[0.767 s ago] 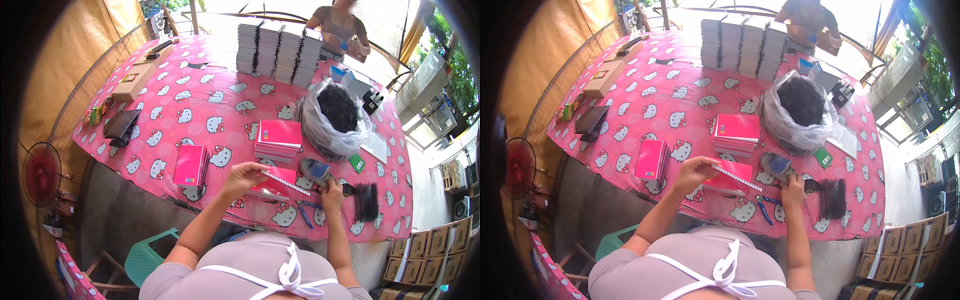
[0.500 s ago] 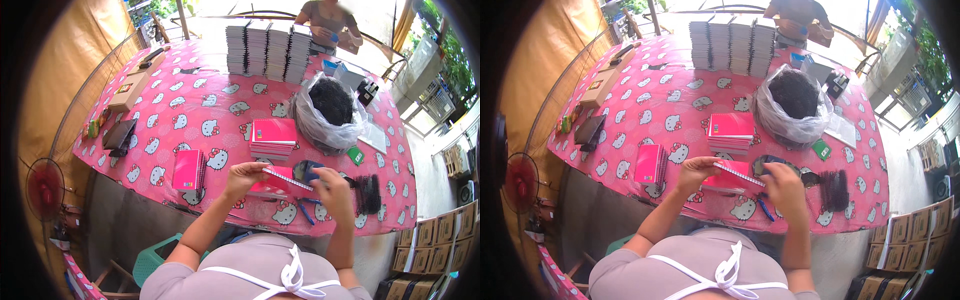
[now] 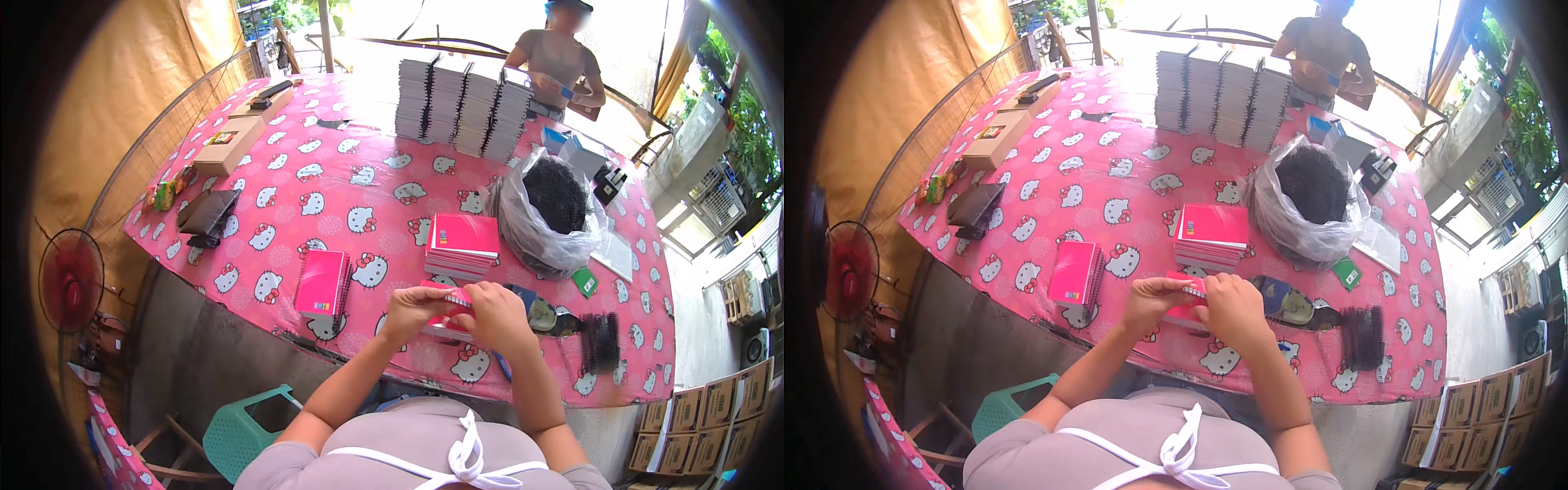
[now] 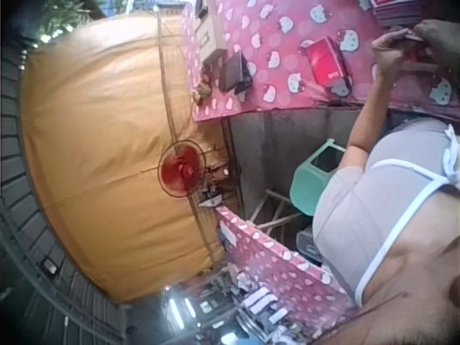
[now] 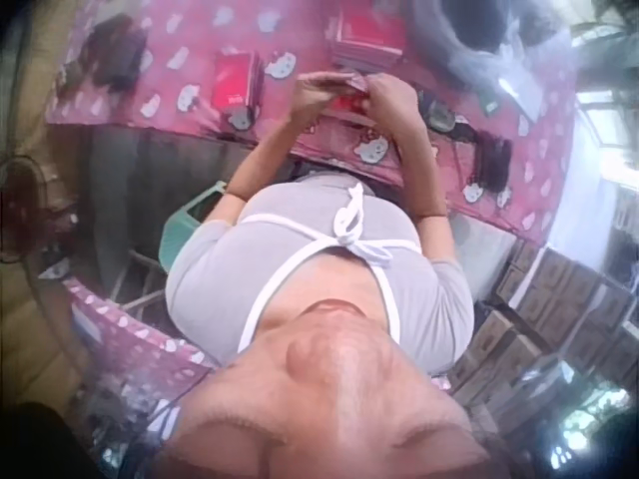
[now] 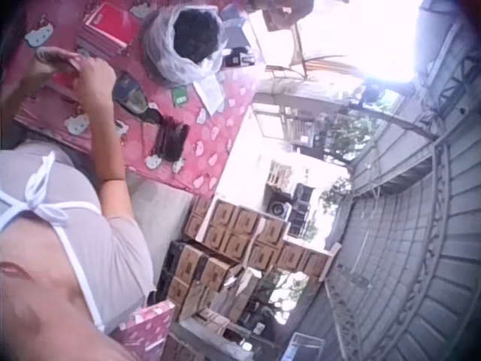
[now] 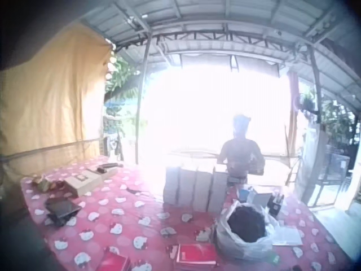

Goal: The person binds spiral notepads by hand, inserting a metal coil through the punched holes of the paper and covers and then using a tool to trim the ends.

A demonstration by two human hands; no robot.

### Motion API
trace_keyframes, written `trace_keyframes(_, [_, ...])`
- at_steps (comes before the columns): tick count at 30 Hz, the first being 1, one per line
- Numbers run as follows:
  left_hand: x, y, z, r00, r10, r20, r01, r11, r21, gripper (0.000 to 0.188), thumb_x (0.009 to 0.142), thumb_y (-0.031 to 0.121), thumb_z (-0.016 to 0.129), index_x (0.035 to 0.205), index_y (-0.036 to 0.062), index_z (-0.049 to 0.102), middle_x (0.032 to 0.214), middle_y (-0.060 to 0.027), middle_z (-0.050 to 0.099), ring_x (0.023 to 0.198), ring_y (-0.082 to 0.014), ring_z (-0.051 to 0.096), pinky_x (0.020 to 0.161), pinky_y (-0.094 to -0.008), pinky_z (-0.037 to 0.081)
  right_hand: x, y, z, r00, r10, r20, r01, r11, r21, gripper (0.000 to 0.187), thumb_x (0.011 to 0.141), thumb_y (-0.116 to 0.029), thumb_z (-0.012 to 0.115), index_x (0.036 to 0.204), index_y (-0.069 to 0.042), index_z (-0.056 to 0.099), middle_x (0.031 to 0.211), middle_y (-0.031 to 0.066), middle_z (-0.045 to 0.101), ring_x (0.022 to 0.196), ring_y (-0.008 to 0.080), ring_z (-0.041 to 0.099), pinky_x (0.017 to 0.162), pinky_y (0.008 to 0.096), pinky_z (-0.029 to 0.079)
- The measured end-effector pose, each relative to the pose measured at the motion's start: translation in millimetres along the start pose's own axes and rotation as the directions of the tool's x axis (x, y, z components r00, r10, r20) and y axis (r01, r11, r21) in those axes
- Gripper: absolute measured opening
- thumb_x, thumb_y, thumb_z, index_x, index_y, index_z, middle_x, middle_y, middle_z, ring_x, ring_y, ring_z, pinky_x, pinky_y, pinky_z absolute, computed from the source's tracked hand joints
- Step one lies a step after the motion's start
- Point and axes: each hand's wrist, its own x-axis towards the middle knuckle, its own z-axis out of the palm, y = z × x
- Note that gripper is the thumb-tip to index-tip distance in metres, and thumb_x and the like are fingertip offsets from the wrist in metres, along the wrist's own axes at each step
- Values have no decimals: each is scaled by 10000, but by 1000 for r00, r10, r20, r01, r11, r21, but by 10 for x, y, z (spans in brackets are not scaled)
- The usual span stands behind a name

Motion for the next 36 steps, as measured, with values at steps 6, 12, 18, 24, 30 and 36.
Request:
trace_keyframes(6, [0,-88,-14,997,73,35,-71,995,-75,230,804,-93,639,1022,-22,657,984,-89,678,883,-126,638,768,-239,538,-27,34,198,976,38,-215,17,969,247,243,782,-220,682,929,-39,615,887,128,586,912,302,573,775,405,463])
trace_keyframes(12, [20,-74,26,997,16,74,-4,989,-148,201,820,-41,658,1016,0,634,1000,-85,670,878,-120,637,731,-234,545,-72,46,172,961,41,-273,18,978,208,202,780,-131,665,940,-25,602,905,125,580,898,318,562,785,424,443])
trace_keyframes(18, [49,171,48,960,234,152,-265,935,235,220,785,-29,694,994,-3,630,957,-95,671,851,-162,650,715,-270,544,-486,-153,-47,808,72,-584,120,951,284,372,745,-145,716,1069,-19,586,1090,162,568,1041,328,541,885,392,435])
trace_keyframes(24, [-188,739,443,556,704,441,-822,388,416,262,753,-27,709,992,2,605,932,-145,647,806,-291,646,737,-351,524,-1365,787,1012,856,384,-346,-375,922,96,503,780,-311,687,1170,-26,543,1216,172,528,1183,346,463,990,484,345])
trace_keyframes(30, [-434,29,190,767,427,478,-638,438,633,345,728,-64,678,1062,0,620,1100,-166,610,911,-287,630,797,-362,521,-1444,926,1371,825,492,-278,-492,867,77,474,834,-367,613,1155,-29,526,1065,146,541,1023,324,502,888,483,367])
trace_keyframes(36, [-318,-11,388,814,524,250,-561,599,571,292,689,-95,707,967,-31,647,1028,-148,628,838,-200,643,658,-257,573,-1258,124,426,885,362,-294,-154,822,548,453,827,-303,602,1173,-22,520,1075,173,520,995,344,504,861,428,404])
